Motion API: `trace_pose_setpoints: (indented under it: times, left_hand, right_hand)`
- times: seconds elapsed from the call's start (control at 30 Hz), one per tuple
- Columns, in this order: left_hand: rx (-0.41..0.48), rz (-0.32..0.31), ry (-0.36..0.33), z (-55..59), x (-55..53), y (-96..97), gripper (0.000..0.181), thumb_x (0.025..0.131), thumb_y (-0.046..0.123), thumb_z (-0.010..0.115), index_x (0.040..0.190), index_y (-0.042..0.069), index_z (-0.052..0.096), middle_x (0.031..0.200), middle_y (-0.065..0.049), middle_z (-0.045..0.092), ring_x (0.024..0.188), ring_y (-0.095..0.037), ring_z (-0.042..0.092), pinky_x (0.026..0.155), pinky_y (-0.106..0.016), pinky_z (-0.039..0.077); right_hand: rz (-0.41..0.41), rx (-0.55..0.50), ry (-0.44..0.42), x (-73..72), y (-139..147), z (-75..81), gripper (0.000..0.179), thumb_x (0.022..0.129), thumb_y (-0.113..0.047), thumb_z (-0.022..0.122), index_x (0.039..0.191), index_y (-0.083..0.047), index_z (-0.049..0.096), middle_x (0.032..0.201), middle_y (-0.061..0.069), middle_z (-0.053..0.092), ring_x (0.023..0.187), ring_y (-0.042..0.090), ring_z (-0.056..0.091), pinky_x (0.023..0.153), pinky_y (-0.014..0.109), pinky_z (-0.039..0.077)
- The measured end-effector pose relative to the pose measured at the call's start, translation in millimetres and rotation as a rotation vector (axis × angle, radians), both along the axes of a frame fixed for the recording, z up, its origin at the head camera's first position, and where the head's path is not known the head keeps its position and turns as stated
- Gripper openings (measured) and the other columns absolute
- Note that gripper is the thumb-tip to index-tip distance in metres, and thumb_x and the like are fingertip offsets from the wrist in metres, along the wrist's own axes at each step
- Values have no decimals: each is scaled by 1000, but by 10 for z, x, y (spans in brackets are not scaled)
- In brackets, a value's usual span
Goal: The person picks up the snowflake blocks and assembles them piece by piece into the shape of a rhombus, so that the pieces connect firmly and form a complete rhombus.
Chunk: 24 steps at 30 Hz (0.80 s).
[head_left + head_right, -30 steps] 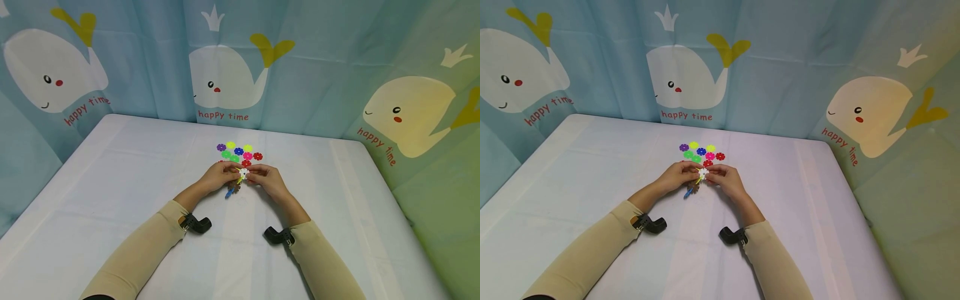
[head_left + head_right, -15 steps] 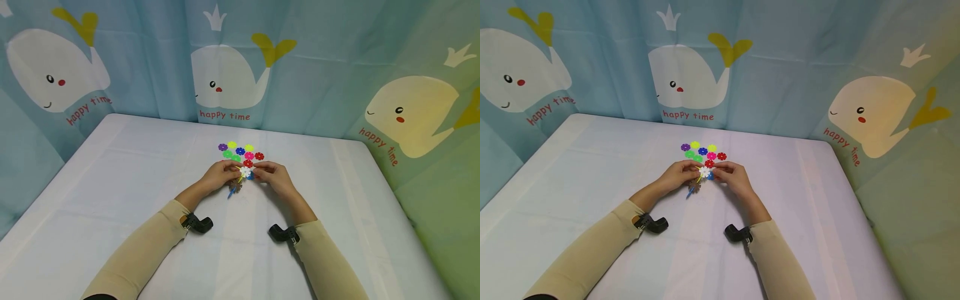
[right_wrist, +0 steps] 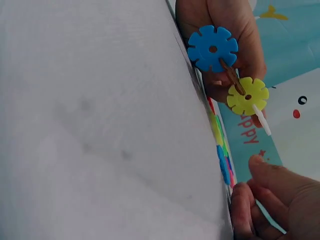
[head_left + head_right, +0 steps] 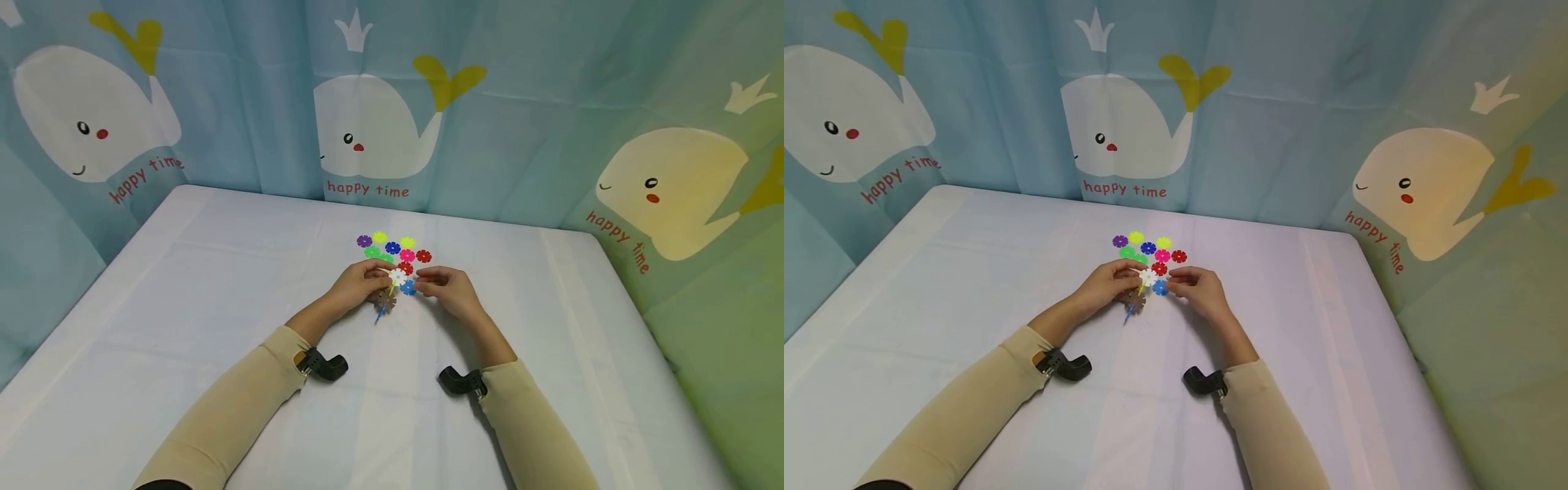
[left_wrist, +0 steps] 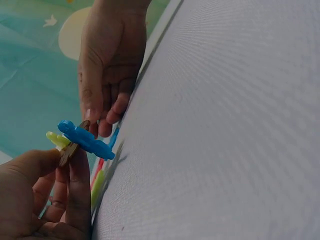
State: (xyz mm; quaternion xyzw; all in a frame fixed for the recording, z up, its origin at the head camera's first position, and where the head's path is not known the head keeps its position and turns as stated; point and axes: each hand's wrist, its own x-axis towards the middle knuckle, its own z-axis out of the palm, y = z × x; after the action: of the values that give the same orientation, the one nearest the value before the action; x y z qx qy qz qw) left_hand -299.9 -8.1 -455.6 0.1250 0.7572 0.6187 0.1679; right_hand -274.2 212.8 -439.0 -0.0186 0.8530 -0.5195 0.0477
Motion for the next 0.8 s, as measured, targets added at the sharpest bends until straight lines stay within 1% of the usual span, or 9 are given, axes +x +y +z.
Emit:
trace_pose_setpoints:
  times: [0.23,0.4,0.57,0.8]
  left_hand:
    - [26,4,-15,-2,6,-8,32,98,17,63,129,12,62,104,-7,66,79,-10,60,65,-22,53]
    - [20,-1,-8,-6,5,-9,33,98,19,62,130,12,61,104,-8,68,80,-10,62,66,-23,55]
    - [16,-4,-6,-4,2,-5,32,98,19,62,129,14,62,104,-9,69,80,-11,63,67,-24,55]
    - [21,-3,-18,-3,4,-1,32,98,18,62,130,13,61,104,-8,68,82,-11,63,68,-24,56]
  right_hand:
    - [-10,139,24,-23,-76,5,34,85,-18,78,114,-1,71,105,15,73,89,19,67,72,21,50]
    - [-32,200,34,-22,-118,21,34,82,-19,81,111,-2,73,99,13,73,87,20,67,70,21,50]
    - [-49,235,32,-16,-140,12,33,80,-20,84,107,-4,75,92,9,71,82,17,62,68,22,48]
    - [-43,251,41,-17,-147,-4,31,80,-20,84,105,-4,75,87,7,69,78,16,59,67,24,47]
